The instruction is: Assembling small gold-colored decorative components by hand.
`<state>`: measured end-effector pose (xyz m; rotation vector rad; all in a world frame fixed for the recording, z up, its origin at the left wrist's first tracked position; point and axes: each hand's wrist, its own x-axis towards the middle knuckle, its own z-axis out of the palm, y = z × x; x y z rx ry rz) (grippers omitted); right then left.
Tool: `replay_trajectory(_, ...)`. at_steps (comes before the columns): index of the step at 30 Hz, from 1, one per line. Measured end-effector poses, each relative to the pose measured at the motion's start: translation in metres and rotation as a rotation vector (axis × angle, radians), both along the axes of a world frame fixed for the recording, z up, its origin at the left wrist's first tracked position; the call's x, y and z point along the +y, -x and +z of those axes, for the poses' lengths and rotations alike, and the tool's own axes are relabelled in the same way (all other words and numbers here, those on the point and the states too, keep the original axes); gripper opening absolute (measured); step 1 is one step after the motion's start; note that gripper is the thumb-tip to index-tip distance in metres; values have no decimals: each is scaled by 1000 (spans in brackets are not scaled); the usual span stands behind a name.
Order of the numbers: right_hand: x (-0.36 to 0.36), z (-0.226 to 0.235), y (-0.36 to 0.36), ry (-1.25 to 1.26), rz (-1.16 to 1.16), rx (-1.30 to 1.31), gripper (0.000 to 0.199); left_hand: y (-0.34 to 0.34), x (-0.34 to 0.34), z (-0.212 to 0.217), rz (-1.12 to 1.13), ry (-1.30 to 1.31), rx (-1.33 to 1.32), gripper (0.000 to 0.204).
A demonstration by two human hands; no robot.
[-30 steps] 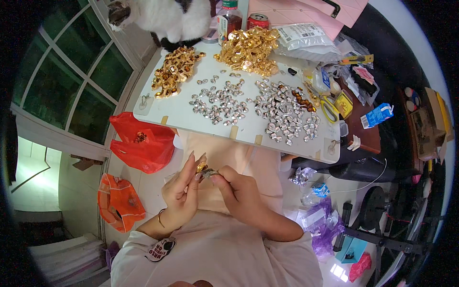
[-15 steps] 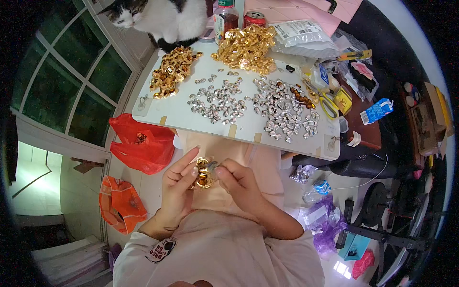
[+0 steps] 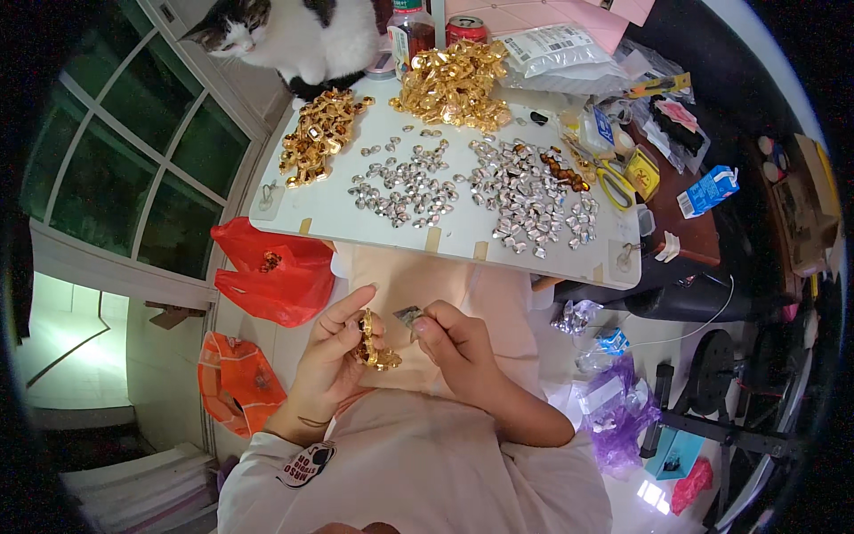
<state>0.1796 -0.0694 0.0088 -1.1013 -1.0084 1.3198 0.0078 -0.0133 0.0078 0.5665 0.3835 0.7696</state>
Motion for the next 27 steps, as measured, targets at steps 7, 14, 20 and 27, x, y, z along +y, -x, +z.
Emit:
replay_trajectory(7,-5,-6,1,-83,-4,-197,16,-3,-3,3,6,-71,18,41)
replay_trajectory(14,-7,2,5,-314,-141,-598,8,-3,-2,-1,92,-142,101,38)
replay_trajectory(20,-3,7,3,-763,-342,-1534,17,-6,-9,4,239,-345,328,32)
replay_trajectory(27,-1,9,2,-892,-443,-1677,33,-5,-10,2,308,-449,366,32)
